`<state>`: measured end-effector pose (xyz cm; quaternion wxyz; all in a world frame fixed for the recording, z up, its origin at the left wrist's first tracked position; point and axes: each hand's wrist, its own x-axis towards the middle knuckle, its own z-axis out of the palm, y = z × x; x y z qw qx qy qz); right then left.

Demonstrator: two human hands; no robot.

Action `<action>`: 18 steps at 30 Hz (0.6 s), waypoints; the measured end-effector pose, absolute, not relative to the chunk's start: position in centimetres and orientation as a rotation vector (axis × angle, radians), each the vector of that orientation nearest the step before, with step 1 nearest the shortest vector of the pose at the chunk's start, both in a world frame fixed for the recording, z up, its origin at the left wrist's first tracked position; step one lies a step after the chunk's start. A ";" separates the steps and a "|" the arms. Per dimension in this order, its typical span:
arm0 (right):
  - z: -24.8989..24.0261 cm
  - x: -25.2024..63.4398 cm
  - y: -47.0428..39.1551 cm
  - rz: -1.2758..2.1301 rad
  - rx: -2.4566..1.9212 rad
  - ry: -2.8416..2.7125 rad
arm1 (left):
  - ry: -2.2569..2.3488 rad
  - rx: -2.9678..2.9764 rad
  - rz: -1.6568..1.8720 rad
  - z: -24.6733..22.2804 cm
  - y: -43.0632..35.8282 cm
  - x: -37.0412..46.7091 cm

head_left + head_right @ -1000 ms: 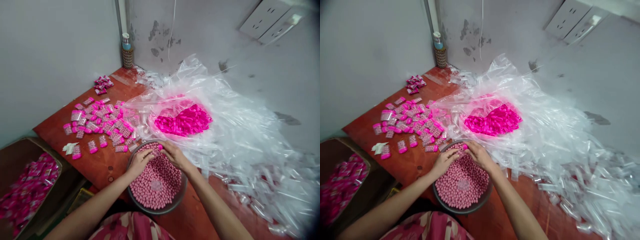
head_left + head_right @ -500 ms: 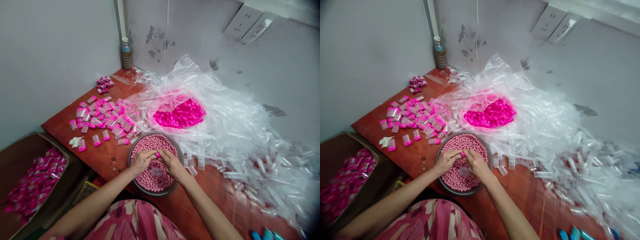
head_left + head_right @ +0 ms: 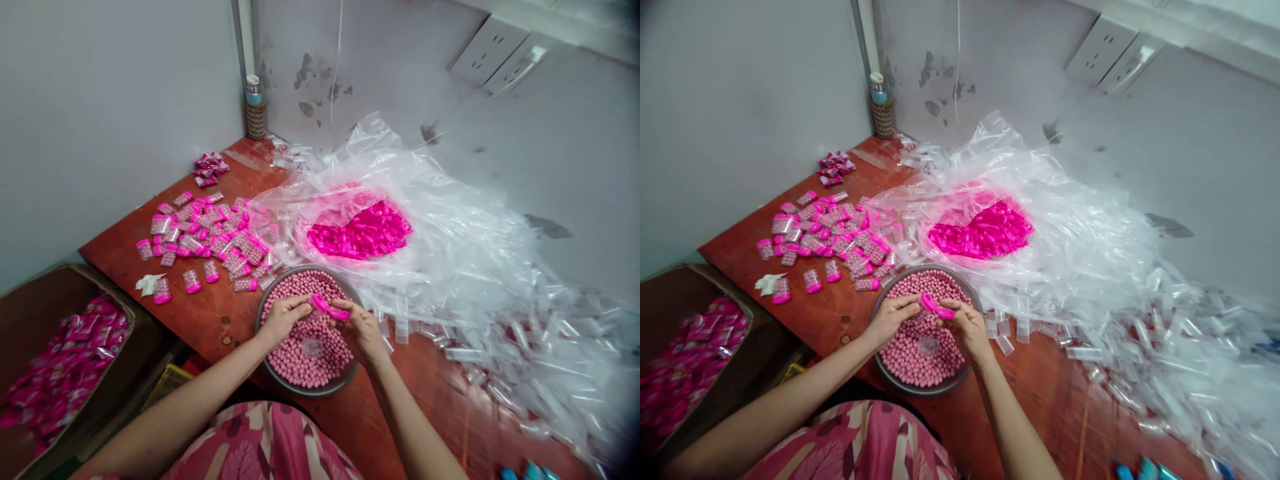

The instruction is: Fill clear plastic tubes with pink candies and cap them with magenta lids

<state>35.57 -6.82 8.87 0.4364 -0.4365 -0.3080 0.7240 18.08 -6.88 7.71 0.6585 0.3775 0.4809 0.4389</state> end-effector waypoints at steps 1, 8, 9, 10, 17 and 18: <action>8.7 35.4 -6.6 1.788 -1.087 -0.745 | 1.111 0.911 0.978 7.6 -6.8 18.0; 10.2 34.1 -5.6 1.912 -1.181 -0.780 | 1.154 1.111 0.935 7.4 -6.7 17.9; 10.4 34.0 -5.6 1.952 -1.182 -0.758 | 1.158 1.134 0.931 7.5 -6.6 17.9; 10.5 33.9 -5.6 1.993 -1.182 -0.725 | 1.158 1.165 0.926 7.5 -6.6 17.8; 9.1 32.8 -5.8 2.030 -1.170 -0.532 | 1.146 1.411 0.885 7.6 -6.1 16.7; 8.9 32.6 -5.7 2.035 -1.178 -0.529 | 1.152 1.417 0.868 7.5 -6.1 16.7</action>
